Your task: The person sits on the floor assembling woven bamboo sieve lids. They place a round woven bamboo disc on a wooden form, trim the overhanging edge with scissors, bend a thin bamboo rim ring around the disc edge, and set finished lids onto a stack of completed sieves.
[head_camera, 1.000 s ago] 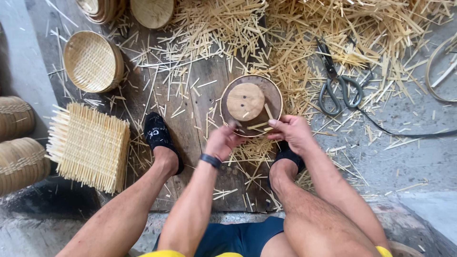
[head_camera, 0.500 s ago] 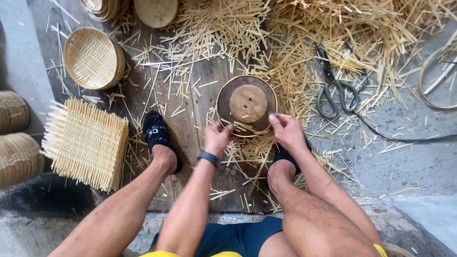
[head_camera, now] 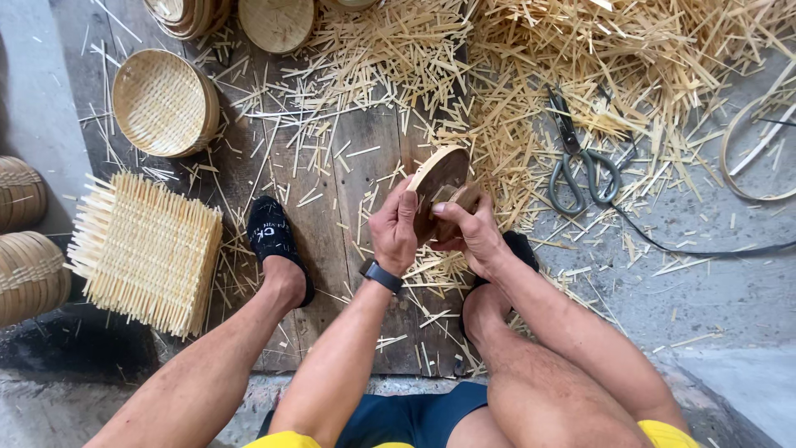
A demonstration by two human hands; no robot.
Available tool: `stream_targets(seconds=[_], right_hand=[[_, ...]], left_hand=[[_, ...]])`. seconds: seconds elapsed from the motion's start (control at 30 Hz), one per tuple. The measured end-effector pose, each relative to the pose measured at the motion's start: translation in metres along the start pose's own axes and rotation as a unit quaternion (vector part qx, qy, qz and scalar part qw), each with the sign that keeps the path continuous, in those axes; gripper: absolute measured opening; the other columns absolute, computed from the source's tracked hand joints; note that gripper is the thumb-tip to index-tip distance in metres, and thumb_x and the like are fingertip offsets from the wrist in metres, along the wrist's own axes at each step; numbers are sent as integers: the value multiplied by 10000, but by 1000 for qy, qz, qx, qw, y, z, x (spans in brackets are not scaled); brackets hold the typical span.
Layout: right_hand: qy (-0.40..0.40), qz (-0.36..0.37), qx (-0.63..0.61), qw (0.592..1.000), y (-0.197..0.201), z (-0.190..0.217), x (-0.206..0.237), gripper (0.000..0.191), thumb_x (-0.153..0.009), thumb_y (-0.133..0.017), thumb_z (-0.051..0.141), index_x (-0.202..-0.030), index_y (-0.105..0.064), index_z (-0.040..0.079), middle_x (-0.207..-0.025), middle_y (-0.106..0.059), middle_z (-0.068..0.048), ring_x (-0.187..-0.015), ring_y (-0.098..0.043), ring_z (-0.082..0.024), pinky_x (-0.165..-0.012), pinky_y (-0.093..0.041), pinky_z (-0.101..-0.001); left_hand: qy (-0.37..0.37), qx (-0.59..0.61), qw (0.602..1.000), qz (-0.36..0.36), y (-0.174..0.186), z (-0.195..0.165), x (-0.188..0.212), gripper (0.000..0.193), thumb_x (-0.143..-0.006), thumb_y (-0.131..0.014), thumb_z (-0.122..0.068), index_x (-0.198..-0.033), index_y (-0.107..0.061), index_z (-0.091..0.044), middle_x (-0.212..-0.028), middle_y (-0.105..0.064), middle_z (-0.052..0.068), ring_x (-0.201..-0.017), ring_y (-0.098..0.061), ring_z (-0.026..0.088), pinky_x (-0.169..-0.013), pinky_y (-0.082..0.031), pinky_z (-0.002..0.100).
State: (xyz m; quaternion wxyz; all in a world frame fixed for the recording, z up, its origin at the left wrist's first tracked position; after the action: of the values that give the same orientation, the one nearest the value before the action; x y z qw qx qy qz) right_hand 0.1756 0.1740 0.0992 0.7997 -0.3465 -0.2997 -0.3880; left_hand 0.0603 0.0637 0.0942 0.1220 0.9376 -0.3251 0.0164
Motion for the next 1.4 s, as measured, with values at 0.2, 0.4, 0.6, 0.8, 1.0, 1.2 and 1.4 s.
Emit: stream_targets(seconds=[0.2, 0.4, 0.6, 0.8, 1.0, 1.2, 1.4], right_hand=[[-24, 153, -123, 980, 19, 11, 10, 682, -775, -694, 442, -1306, -468, 79, -1108, -618, -153, -940, -690, -311, -668, -674, -488], [108, 203, -238, 944, 69, 15, 29, 548, -982, -713, 373, -1364, -536, 20, -1198, -657, -239, -1065, -671, -398, -746, -601, -500], [99, 173, -314, 928, 96, -2, 31, 676, -877, -740, 312, -1462, -543, 34, -1362, -642, -189, -1252, -640, -378, -1042, -555, -589], [67, 176, -277, 942, 109, -31, 9, 597, -955, -757, 271, -1424, -556, -38, -1365, -643, -174, -1279, -621, -323, -1114, -501, -526], [19, 143, -148, 978, 109, -65, -23, 513, -853, -712, 92, -1335, -576, -20, -1252, -688, -173, -1139, -674, -310, -957, -574, -540], [24, 38, -42, 998, 72, -100, -73, 313, -930, -718, 73, -1149, -617, -127, -1071, -734, -217, -871, -762, -309, -680, -675, -469], [128, -126, 141, 974, 103, -37, -34, 522, -1106, -521, 363, -1208, -715, -111, -987, -744, -227, -754, -711, -266, -607, -596, -359]], left_hand=[[157, -47, 986, -38, 51, 81, -60, 667, -981, -484, -698, -609, -496, -145, -531, -379, -21, -485, -367, 133, -462, -313, 299], [221, -118, 967, -48, 103, 120, -111, 665, -1006, -647, -639, -644, -494, -103, -630, -417, -3, -598, -381, 166, -554, -341, 364], [-163, -378, 907, -91, 50, 51, -84, 463, -1017, -656, -368, -1311, -645, -11, -1328, -652, 188, -1286, -590, 328, -1141, -455, 455], [-175, -407, 893, 86, -33, 56, -13, 472, -925, -686, -265, -1295, -635, 23, -1491, -501, 259, -1436, -411, 386, -1196, -334, 502], [-167, -452, 872, 87, 18, 60, -23, 300, -1014, -571, -47, -1289, -687, -75, -1422, -638, 131, -1387, -547, 263, -1222, -379, 422], [-312, -436, 837, 108, 52, -17, -31, 376, -915, -598, 35, -1274, -679, -41, -1390, -658, 134, -1358, -576, 282, -1201, -389, 432], [-393, -444, 778, 208, 34, -56, 5, 477, -841, -586, 0, -1315, -644, 4, -1455, -601, 171, -1422, -497, 302, -1225, -344, 470]])
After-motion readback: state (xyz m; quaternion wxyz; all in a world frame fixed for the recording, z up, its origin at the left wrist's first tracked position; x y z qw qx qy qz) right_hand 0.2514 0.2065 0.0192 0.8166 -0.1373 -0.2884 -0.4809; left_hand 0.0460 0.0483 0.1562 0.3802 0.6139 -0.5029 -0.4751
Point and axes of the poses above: each hand's wrist, its own x-axis away from the middle knuckle, its own y-axis out of the back of the hand, z = x × y, the point moved 6 cm from there along -x, towards the middle knuckle
